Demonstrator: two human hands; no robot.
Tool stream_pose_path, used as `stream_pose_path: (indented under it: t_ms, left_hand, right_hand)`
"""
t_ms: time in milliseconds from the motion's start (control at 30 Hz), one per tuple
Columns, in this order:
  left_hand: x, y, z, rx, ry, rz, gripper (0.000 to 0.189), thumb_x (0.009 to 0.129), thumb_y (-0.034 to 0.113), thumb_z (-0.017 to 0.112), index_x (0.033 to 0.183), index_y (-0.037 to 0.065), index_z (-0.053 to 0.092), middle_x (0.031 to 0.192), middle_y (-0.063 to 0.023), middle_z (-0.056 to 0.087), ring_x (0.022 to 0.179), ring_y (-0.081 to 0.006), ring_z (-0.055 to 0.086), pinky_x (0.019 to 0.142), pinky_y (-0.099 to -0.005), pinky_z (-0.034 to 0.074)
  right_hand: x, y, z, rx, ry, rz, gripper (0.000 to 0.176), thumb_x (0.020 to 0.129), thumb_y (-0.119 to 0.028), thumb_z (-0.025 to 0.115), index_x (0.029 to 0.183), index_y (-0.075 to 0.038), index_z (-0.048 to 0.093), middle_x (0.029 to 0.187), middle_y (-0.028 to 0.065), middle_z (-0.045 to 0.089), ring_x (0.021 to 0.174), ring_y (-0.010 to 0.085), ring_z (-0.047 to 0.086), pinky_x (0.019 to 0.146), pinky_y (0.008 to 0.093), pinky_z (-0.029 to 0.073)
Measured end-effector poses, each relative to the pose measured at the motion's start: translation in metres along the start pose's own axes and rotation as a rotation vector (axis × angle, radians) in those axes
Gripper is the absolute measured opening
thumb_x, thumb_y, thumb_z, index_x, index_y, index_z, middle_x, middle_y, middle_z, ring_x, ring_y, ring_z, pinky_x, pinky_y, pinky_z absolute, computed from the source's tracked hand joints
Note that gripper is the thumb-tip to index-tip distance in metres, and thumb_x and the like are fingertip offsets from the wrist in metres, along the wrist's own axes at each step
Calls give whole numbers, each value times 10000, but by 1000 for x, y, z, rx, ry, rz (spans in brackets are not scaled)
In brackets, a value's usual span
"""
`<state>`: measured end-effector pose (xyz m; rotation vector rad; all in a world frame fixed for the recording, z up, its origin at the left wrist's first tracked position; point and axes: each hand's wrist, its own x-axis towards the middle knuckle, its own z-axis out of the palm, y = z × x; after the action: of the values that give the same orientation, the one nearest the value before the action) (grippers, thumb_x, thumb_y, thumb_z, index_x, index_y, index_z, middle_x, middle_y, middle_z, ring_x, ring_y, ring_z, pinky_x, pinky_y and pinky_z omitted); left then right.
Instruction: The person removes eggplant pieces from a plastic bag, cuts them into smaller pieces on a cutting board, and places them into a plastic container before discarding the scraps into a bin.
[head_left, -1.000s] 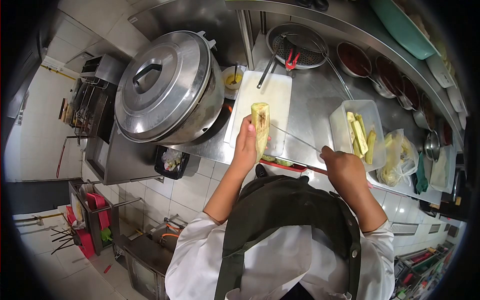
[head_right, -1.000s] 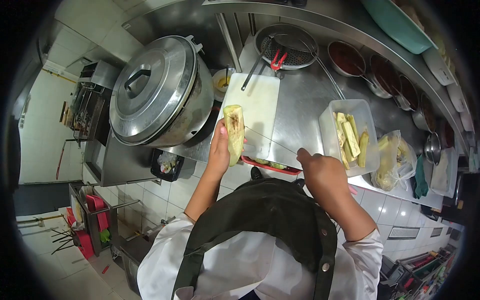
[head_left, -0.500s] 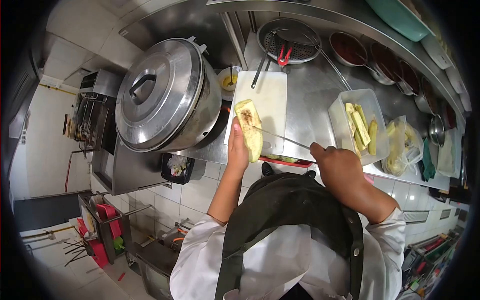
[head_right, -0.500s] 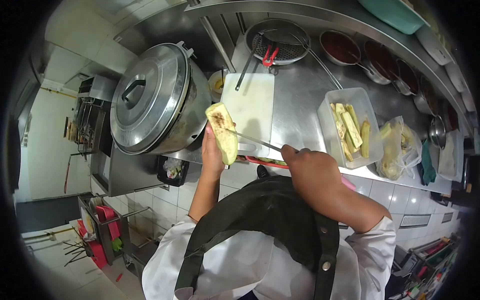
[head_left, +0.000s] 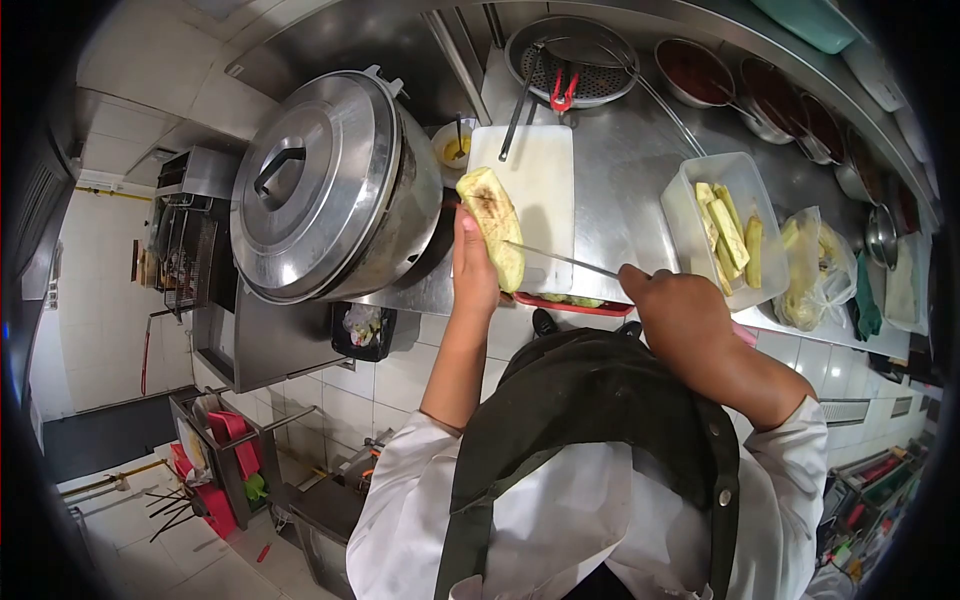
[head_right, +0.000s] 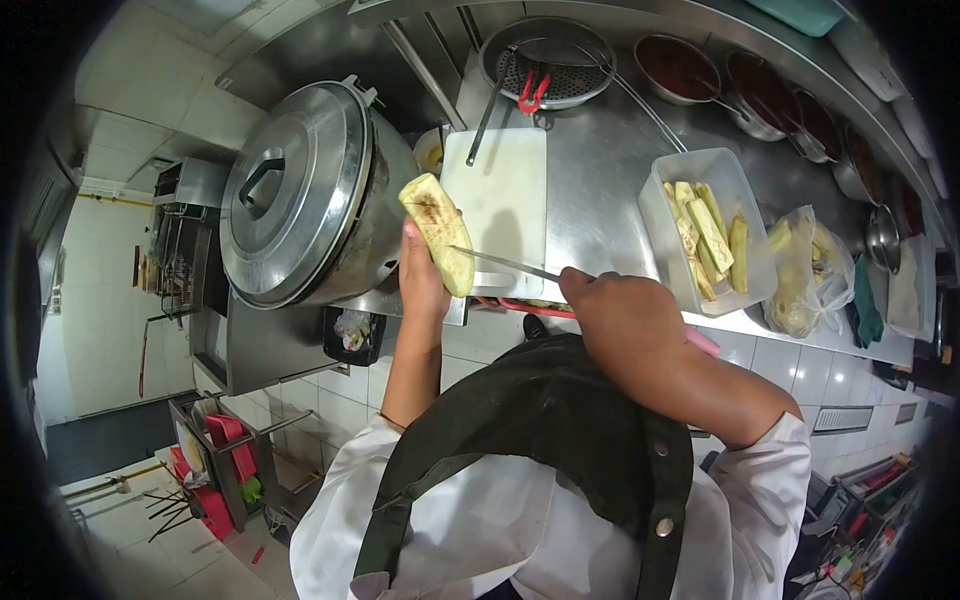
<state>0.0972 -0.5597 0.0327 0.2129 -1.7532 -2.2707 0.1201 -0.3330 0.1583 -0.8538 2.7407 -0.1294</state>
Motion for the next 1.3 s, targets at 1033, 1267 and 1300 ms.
stream_pose_path:
  t_ms: [1033,1267,1300]
  left_hand:
    - [13,12,7,-173,89,-47,568,963,446,286,1268,-24,380,1149,-181,547,988,-221,562,843,-324,455]
    - [9,4,6,-127,35,-52,567,964,444,284,1294,-11,359,1174,-189,531,1038,-226,545,881,-328,439]
    - [8,3,7,-128,44,-59,567,964,445,284,1294,-10,358,1175,-189,530,1038,-226,545,882,-329,439]
  right_hand:
    - [-11,1,-22,-27,-31,51,254,705,-7,571,952,-38,516,701,126,622,645,278,640,523,358,496]
    - [-5,2,-19,4,19,24,202,761,-36,551,962,-41,525,619,123,588,577,282,613,501,370,472]
    - [-5,1,-18,2,57,6,166,800,-62,538,964,-42,532,584,118,574,544,278,602,486,372,460]
